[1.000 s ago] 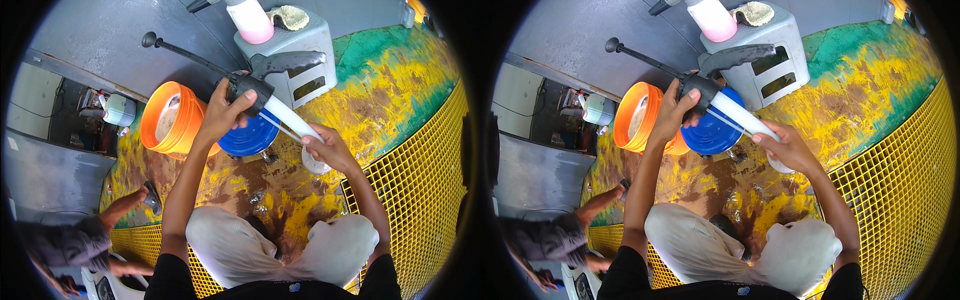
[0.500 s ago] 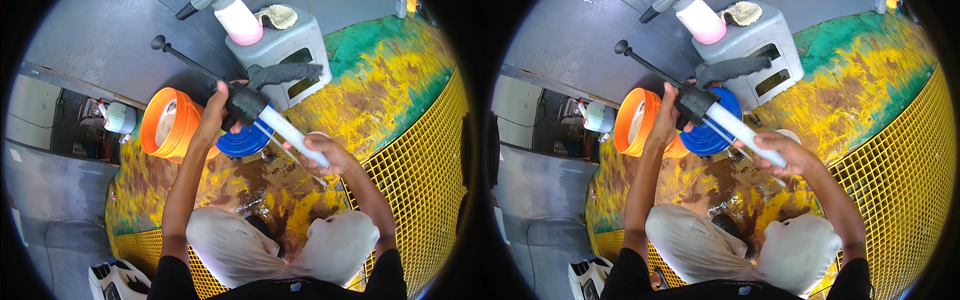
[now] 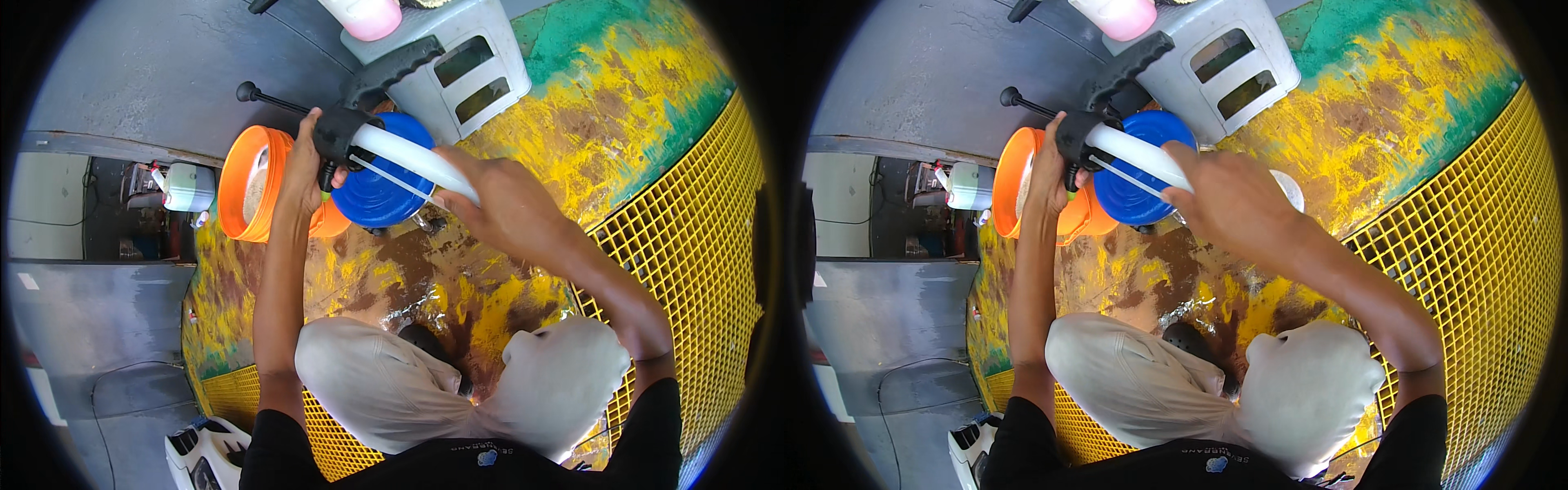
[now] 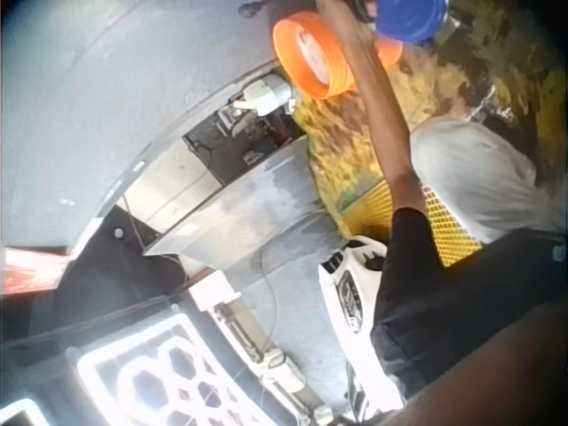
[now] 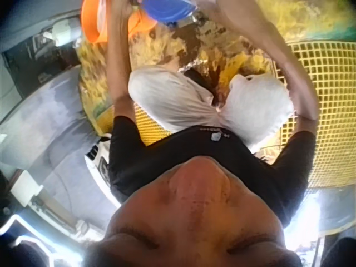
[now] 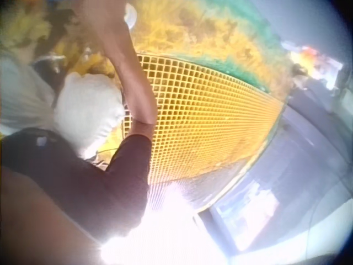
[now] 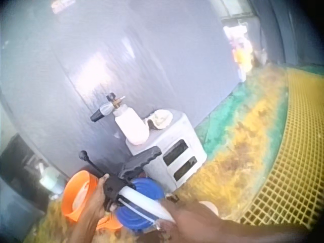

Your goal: The person disassembles a handheld pressure sprayer, removes the pump and nozzle, and replaces a small internal seal with a new one from a plastic bag. They then reassemble the sprayer components.

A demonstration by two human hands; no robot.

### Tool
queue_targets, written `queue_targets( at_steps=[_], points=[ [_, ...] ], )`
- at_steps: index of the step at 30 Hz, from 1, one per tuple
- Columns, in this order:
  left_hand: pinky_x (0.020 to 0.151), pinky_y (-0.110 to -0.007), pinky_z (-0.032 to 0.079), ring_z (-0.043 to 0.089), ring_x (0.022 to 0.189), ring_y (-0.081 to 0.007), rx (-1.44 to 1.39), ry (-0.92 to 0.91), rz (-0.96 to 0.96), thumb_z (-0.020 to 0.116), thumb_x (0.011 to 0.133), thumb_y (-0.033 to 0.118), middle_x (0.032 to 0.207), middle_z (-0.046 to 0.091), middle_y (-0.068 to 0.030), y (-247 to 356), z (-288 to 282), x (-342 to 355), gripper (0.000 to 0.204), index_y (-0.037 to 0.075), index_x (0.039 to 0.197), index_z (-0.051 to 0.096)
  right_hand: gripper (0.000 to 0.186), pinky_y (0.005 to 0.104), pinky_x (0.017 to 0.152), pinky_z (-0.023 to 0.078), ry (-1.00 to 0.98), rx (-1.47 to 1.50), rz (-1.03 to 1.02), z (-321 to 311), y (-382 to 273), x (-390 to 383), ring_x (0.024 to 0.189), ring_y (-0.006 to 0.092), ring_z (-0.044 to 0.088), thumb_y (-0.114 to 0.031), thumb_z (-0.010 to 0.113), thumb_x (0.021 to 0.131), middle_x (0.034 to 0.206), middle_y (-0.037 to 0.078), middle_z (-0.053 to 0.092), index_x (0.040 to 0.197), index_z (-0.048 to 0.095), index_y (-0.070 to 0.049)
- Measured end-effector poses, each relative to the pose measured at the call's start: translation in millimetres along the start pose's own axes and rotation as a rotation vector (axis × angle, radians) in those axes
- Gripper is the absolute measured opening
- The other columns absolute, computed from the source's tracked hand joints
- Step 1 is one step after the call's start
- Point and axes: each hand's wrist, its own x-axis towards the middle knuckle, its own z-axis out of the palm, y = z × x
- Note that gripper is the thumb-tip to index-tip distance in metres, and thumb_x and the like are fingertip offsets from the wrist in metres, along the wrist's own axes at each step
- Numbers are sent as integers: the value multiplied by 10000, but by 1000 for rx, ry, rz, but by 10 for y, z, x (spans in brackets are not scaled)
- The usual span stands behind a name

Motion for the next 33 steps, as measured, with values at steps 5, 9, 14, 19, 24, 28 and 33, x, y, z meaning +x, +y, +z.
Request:
queue_targets(
  at_steps=[5,9,14,19,24,28,33],
  points=[
    [301,-242,361,480,359,-140,4,43,57,436,1000,501,593,561,-40,33,-146,83,466,73,916,600,327,251,437,402,-433,1432,513,-179,160,78,524,99,516,-298,642,950,711,16,588,1046,553,1],
    [318,-228,378,486,378,-143,14,-79,23,418,1016,462,624,575,-63,-28,-219,116,446,60,935,594,322,216,384,334,-563,1321,397,-26,330,100,492,90,479,-293,642,948,703,6,574,1087,556,-15],
    [334,-233,393,486,390,-145,120,47,120,420,1039,376,760,619,-73,-124,-197,116,364,54,1021,588,322,263,407,410,55,-150,-135,241,258,101,522,127,564,-243,636,935,703,37,589,1153,565,-16],
    [349,-225,396,483,390,-133,28,143,112,434,1038,367,775,627,-62,-115,-101,130,350,51,1014,583,369,274,429,443,-28,209,43,203,249,71,549,115,572,-274,622,946,714,25,578,1214,573,-25],
    [348,-229,392,484,383,-133,100,20,83,429,1034,397,685,604,-58,-76,-60,74,385,52,961,584,475,177,366,306,-546,1477,461,206,495,68,508,36,458,-404,596,963,702,-29,512,1272,533,-50],
    [327,-234,369,472,369,-135,166,40,36,429,1028,417,654,593,-63,-118,-52,75,396,60,947,580,360,246,376,382,-371,1017,196,429,615,51,472,98,510,-254,607,948,713,23,549,1236,542,-47],
    [314,-228,355,470,363,-136,113,69,59,429,1024,427,647,592,-63,-128,-68,122,394,70,946,577,409,289,404,440,254,-456,-195,643,461,93,474,148,558,-250,618,942,731,56,567,1287,523,-52]
  ],
)
